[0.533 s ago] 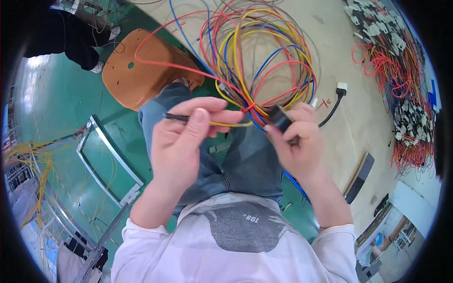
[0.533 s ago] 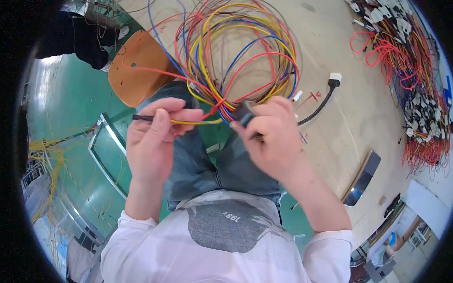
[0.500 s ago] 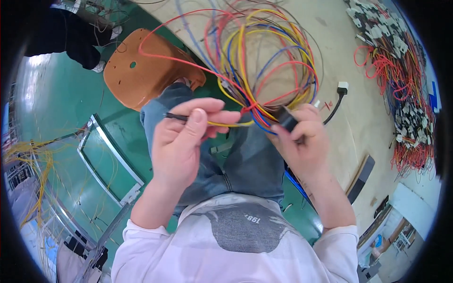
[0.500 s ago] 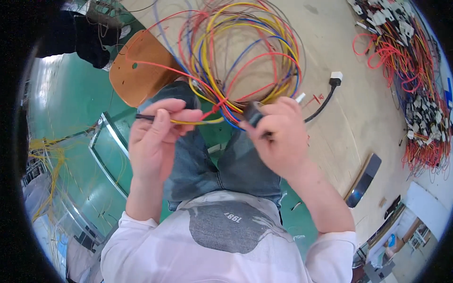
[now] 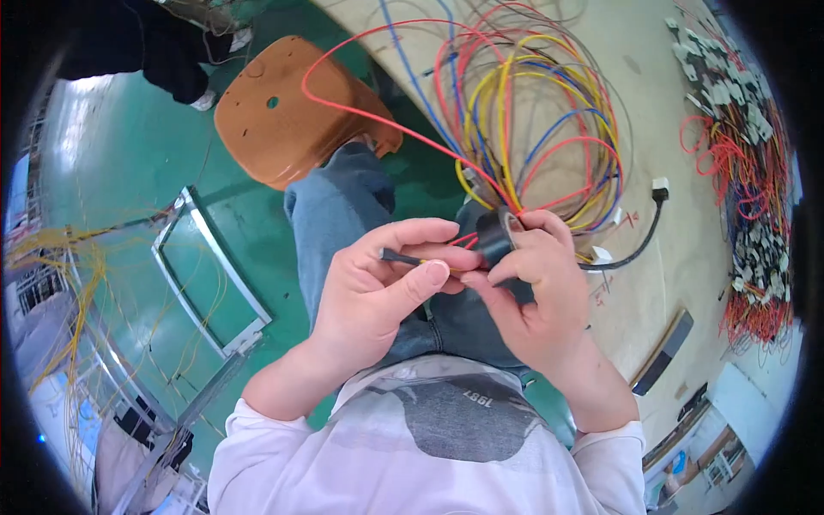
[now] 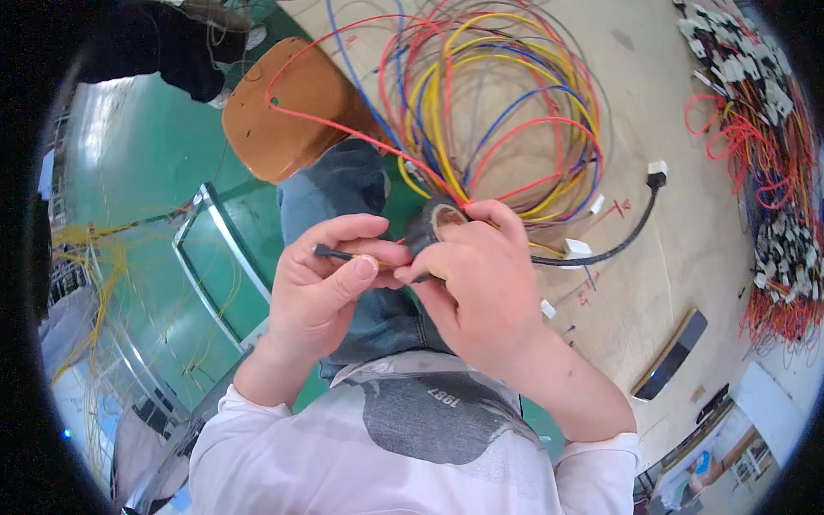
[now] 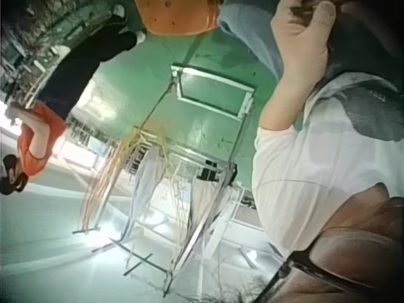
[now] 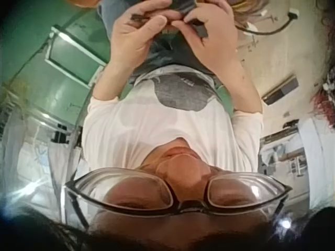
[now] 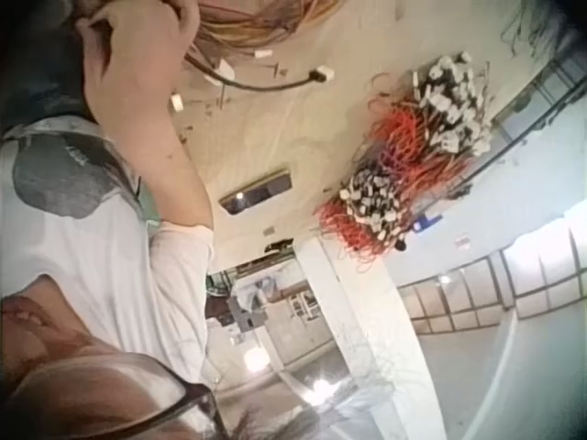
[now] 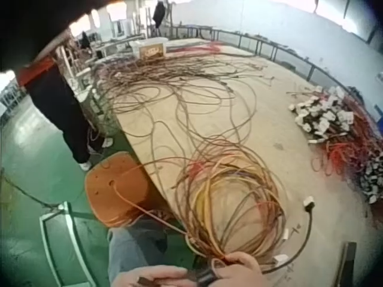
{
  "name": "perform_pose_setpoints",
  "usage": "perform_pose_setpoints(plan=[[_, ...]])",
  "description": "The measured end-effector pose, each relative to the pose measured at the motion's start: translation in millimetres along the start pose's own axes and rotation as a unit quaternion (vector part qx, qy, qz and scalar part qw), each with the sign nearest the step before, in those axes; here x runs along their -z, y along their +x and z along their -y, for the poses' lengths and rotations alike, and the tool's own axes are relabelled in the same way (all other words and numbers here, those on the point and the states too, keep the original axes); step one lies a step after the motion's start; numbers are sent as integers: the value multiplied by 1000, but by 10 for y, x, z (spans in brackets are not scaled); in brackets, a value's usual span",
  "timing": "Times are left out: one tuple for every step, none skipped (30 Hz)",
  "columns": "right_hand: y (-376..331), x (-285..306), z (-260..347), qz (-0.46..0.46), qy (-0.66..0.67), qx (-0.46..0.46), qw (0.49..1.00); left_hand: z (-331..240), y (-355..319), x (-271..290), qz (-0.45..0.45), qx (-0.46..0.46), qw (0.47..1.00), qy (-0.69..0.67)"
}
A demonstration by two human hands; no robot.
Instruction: Wrapping electrical wire harnesses with black adhesive tape.
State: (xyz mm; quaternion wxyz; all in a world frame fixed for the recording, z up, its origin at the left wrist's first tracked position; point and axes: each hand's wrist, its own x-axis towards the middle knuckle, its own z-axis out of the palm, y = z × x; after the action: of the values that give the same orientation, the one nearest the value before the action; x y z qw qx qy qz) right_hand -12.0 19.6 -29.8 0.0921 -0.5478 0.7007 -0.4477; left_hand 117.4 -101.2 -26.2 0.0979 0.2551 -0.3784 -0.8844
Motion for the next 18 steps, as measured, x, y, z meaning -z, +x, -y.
perform_pose_setpoints(plan=[[-5,17,-23,12,5,4,1000,-21,-13,5,-25,18,1000,-3],[-10,41,-47,24,10,8,1000,-70,-22,17,-24,33,999,7],[6,47,-60,30,15,14,999,-111,-29,77,-27,59,998,-24],[17,71,-66,48,4,21,999,-151,-25,133,-29,85,994,-57],[28,96,-67,65,-8,28,997,-207,3,162,-18,134,991,-20],[49,116,-48,74,1,27,997,-238,18,182,-27,134,990,-20],[46,113,-56,74,-2,37,997,-254,37,191,2,181,981,-61],[41,112,-67,74,-6,47,996,-267,57,198,33,228,968,-103],[48,132,-79,90,-3,47,995,-275,86,196,61,248,963,-87],[52,138,-81,92,1,47,995,-287,101,189,57,248,963,-88],[55,141,-81,104,-7,51,993,-301,111,179,66,270,956,-99],[53,147,-83,115,-16,54,992,-314,128,170,77,292,947,-110],[52,149,-87,116,-16,52,992,-330,139,168,77,293,946,-111],[52,150,-91,121,-16,55,991,-346,146,168,80,299,945,-103],[52,151,-91,126,-17,57,990,-356,151,168,85,305,944,-94],[50,152,-87,128,-17,56,990,-359,151,166,85,306,944,-96],[49,154,-83,128,-20,56,990,-361,150,165,85,304,945,-85],[47,155,-82,129,-23,56,990,-362,152,163,86,303,946,-74]])
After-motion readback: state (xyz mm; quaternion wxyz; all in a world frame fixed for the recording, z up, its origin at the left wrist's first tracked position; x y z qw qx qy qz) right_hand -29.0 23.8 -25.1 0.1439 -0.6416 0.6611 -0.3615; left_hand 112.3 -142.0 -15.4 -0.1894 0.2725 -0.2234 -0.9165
